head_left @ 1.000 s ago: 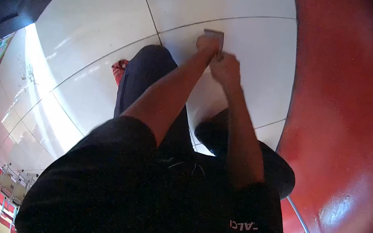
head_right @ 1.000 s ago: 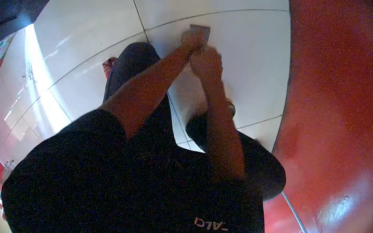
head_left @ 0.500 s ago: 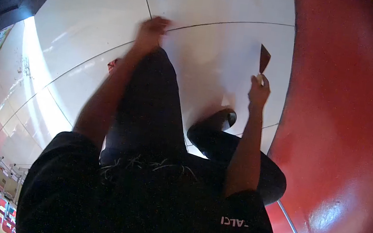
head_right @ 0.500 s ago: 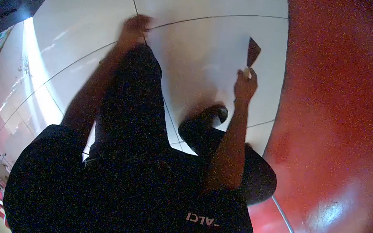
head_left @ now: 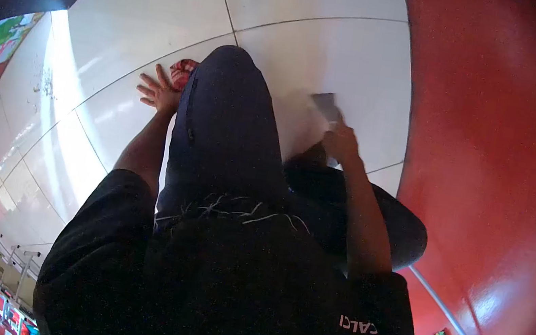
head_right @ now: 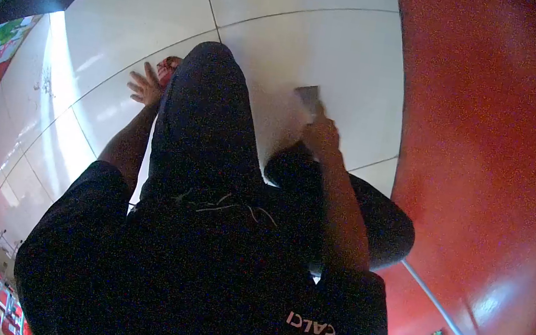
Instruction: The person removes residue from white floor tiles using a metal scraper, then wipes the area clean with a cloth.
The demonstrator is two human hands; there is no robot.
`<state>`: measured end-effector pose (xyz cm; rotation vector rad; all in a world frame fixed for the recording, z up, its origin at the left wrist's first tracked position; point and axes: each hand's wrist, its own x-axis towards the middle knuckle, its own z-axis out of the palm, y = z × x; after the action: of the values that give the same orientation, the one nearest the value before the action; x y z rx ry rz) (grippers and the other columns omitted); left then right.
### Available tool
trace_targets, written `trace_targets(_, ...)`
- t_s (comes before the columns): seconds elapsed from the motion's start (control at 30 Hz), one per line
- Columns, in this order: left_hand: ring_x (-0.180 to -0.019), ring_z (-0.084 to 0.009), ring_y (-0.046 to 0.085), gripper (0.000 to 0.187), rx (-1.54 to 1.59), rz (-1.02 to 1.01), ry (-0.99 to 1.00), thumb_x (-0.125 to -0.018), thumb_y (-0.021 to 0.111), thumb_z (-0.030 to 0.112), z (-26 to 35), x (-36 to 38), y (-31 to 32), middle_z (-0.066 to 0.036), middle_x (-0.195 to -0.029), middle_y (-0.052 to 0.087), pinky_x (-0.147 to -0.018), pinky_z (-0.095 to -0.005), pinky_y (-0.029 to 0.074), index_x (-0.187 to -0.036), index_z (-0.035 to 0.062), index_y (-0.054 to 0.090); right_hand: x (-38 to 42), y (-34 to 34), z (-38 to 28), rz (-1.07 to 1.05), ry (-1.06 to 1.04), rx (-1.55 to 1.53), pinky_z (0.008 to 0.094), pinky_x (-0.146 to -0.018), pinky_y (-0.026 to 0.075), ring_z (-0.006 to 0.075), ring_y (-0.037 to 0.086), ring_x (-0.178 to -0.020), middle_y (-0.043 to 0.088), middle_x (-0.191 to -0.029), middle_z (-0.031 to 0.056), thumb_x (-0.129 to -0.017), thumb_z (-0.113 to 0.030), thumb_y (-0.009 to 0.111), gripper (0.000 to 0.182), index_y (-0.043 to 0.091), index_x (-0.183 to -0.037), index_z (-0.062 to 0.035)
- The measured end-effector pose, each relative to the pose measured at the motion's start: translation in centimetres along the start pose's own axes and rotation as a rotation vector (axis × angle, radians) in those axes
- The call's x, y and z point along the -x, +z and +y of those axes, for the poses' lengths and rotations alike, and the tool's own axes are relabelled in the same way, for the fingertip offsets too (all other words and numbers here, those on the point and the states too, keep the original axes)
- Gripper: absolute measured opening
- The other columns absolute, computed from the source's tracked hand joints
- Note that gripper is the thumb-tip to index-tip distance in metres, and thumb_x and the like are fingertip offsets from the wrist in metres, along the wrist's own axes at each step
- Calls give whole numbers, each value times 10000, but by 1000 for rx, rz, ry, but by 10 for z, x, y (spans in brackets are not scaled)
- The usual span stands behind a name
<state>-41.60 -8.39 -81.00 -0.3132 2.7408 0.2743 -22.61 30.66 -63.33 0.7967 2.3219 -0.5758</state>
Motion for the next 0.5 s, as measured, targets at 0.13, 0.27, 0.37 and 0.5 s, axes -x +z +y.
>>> trace_targets(0.13,-1311,-483,-135,1121,36,33,-26,-579,671,672,11,-14,-4,-227,-1456,-136,-996,-654,-28,-1428,312,35,29,40,-45,-161,-111,179,479,-788,474,411,586,-845,596,-948,268,-744,-194,523,605,370,-1321,-96)
trace_targets(0.27,-1335,-457,-34,989,-106,239,39,-653,616,666,12,0,4,-234,-1465,2,-1023,-627,15,-1426,273,140,39,72,-61,-193,-21,144,486,-801,466,397,587,-882,605,-954,242,-743,-179,535,596,393,-1316,-107)
trace_targets(0.37,-1340,-427,65,870,17,298,268,-695,569,670,-6,-6,15,-228,-1449,134,-1037,-601,54,-1390,233,281,-3,59,-90,-49,-117,230,480,-771,490,379,613,-828,609,-887,231,-731,-116,549,434,512,-1161,-73)
trace_targets(0.5,-1338,-401,118,827,79,363,298,-685,546,696,-1,0,5,-200,-1437,198,-1048,-577,63,-1347,230,375,-100,20,-151,8,-214,257,447,-732,509,351,624,-817,637,-883,199,-702,-153,571,241,629,-893,-18)
